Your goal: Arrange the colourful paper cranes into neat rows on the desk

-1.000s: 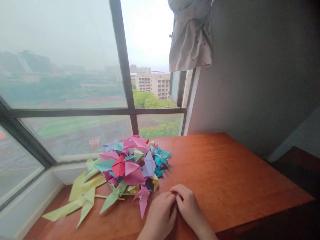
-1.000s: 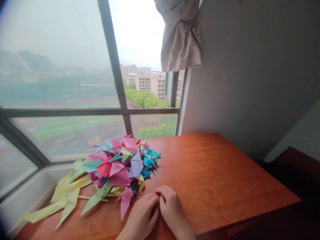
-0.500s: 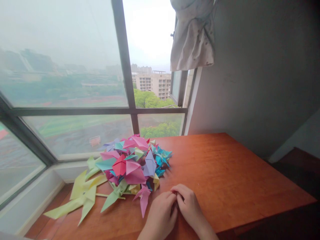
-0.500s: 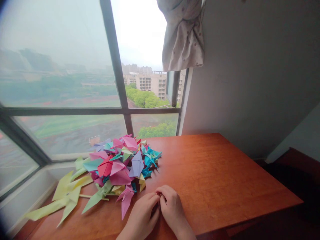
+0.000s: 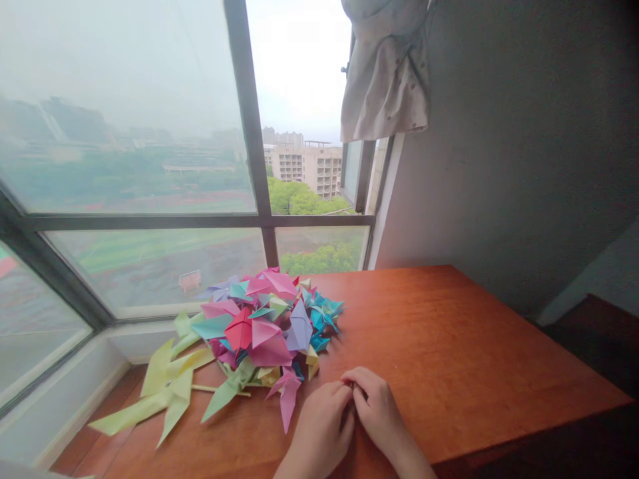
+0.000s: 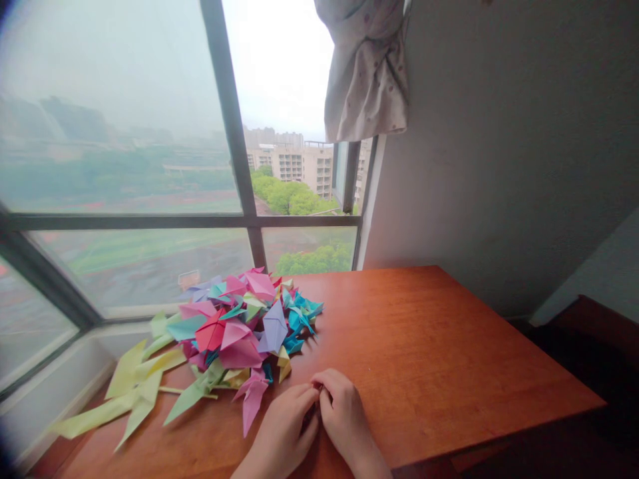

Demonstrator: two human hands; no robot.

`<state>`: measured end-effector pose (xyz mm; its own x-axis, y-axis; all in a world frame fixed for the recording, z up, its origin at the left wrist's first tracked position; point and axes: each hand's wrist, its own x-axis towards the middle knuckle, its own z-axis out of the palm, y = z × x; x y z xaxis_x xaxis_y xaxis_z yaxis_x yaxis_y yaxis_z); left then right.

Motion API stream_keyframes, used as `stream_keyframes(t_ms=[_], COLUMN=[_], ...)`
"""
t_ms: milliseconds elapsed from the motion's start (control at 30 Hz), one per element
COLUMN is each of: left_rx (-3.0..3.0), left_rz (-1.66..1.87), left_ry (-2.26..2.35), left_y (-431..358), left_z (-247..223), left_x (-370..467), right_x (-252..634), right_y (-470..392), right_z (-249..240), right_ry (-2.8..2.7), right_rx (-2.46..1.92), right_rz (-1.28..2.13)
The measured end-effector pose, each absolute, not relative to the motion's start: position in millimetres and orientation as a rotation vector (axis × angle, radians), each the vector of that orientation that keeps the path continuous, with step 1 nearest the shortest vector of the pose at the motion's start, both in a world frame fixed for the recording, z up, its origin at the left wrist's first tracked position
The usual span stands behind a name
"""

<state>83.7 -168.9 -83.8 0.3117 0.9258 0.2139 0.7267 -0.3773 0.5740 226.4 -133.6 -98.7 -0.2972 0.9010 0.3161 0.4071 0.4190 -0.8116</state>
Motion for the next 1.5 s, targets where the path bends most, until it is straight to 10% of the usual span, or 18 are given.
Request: stream_keyframes(t_ms=[1500], left_rx=[2.209], left_rz=[0.788], left_ry=[1.470], left_y=[-170.6], left_z=[-80.6], left_x=[83.8], right_x=[226.8], right_y=[-132.3], right_z=[-98.1], right_ry=[-1.879], right_rx=[-1.096], right_rz=[0.763])
